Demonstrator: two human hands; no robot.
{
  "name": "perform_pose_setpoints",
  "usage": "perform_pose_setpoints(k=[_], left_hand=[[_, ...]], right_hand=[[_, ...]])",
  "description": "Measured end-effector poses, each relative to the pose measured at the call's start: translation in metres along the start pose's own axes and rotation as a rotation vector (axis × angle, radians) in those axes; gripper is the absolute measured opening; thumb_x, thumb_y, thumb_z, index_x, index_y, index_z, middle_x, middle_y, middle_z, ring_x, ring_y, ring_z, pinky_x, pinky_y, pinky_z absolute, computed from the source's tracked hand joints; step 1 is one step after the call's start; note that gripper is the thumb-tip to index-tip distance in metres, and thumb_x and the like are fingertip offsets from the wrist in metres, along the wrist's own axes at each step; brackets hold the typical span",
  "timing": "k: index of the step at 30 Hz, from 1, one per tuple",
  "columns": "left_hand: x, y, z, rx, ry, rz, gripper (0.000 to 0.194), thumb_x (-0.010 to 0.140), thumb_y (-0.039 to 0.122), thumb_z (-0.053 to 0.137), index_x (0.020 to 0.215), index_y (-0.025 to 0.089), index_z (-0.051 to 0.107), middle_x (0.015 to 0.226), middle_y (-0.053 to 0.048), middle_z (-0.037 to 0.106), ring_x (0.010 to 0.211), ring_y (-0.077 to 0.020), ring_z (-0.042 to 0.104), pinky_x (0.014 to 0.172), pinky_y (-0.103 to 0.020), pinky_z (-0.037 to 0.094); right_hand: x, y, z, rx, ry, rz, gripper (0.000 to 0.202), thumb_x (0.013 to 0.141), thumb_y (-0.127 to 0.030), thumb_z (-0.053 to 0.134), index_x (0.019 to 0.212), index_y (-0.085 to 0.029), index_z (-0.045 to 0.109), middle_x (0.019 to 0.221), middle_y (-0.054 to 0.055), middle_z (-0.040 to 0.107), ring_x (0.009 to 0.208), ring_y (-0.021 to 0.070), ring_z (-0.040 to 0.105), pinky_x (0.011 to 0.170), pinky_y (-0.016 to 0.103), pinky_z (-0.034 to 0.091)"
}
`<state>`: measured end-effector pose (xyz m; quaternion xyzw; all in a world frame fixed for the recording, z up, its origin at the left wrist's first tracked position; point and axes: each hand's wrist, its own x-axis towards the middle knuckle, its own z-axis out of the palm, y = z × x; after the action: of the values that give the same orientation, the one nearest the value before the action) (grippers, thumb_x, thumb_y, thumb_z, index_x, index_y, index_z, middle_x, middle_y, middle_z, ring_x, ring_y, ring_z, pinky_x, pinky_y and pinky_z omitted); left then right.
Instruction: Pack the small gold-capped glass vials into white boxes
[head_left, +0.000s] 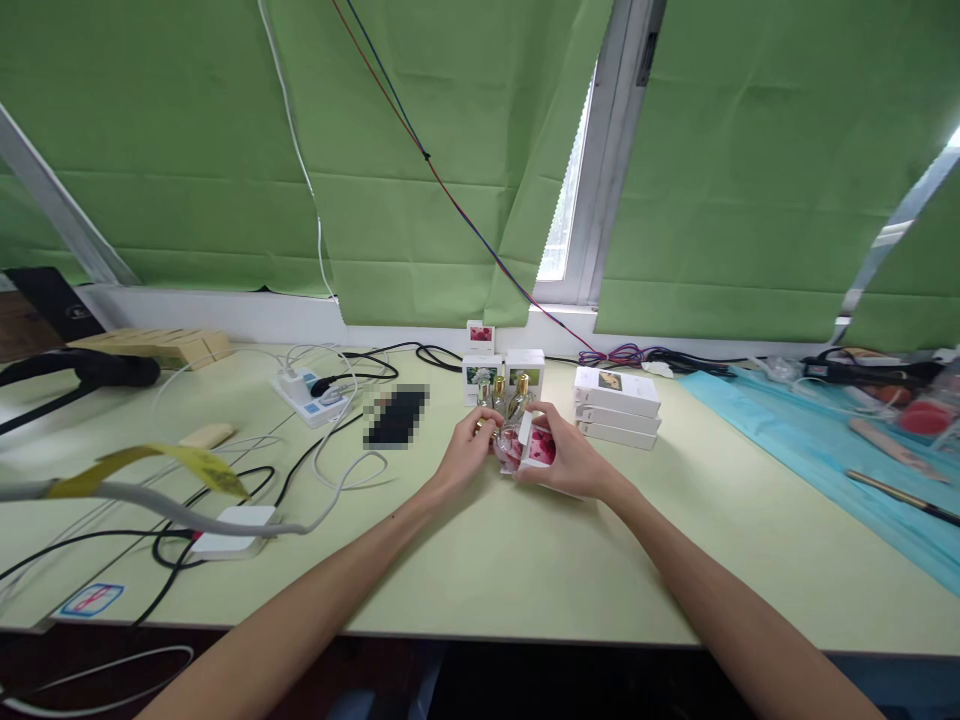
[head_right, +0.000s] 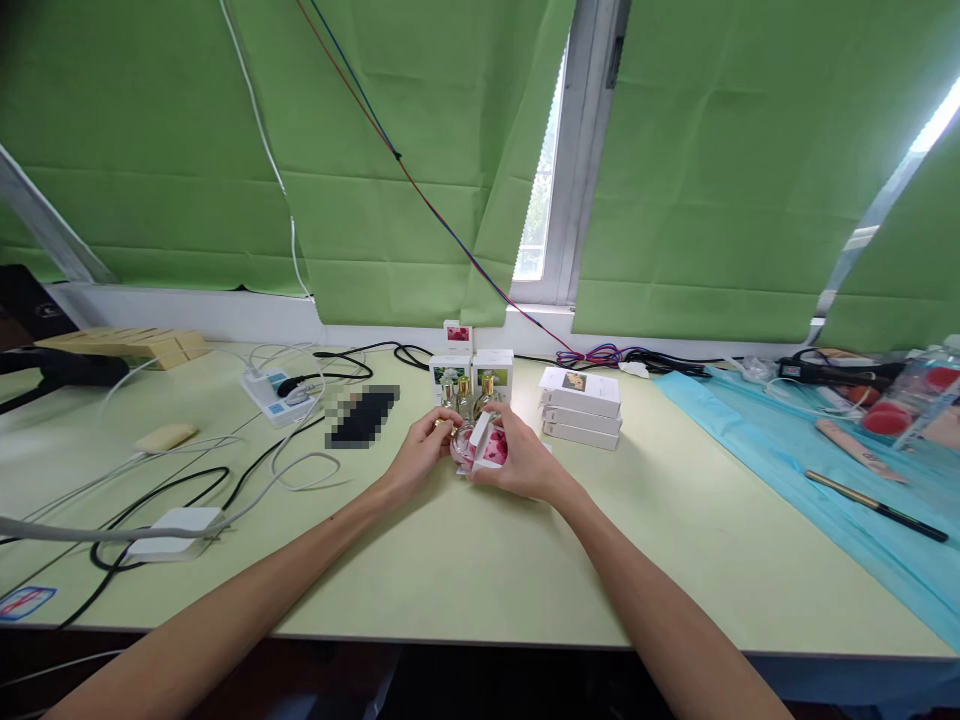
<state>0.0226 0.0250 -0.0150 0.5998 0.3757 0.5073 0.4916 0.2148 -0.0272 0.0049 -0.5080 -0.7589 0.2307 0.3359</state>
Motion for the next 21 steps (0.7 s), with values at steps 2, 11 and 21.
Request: perform_pose_setpoints(k=[2,11,21], left_hand=[[-0.0008,0.0017,0.0005,-0.003,-0.009,-0.002,0.016,0.081,0.035,0.062,0.083,0.019,0.063,0.08,-0.002,0.062,0.062,-0.0135,0.059,0.059,-0.026,0.054],[-0.0028,0.0031,0.0023,0.005,-0.056,-0.03,0.016,0.085,0.036,0.059,0.087,0.02,0.062,0.084,-0.002,0.061,0.066,-0.0139,0.06,0.062,-0.028,0.056],[-0.004,0.0011,0.0052,0.025,-0.015,-0.028,0.014,0.083,0.034,0.062,0.086,0.02,0.064,0.084,-0.004,0.064,0.067,-0.0155,0.062,0.061,-0.028,0.056]], right_hand=[[0.0,0.0,0.0003,0.004,0.008,-0.004,0.088,0.065,-0.041,0.082,0.139,-0.026,0.036,0.117,0.009,0.059,0.093,0.0228,0.059,0.083,0.038,0.05],[0.0002,0.0005,0.0026,0.034,0.027,-0.021,0.087,0.066,-0.039,0.082,0.138,-0.026,0.036,0.11,0.007,0.06,0.085,0.02,0.059,0.079,0.036,0.05],[0.0007,-0.0018,0.0026,0.031,0.044,-0.015,0.087,0.065,-0.042,0.082,0.138,-0.025,0.037,0.111,0.008,0.06,0.086,0.0205,0.059,0.08,0.037,0.051]])
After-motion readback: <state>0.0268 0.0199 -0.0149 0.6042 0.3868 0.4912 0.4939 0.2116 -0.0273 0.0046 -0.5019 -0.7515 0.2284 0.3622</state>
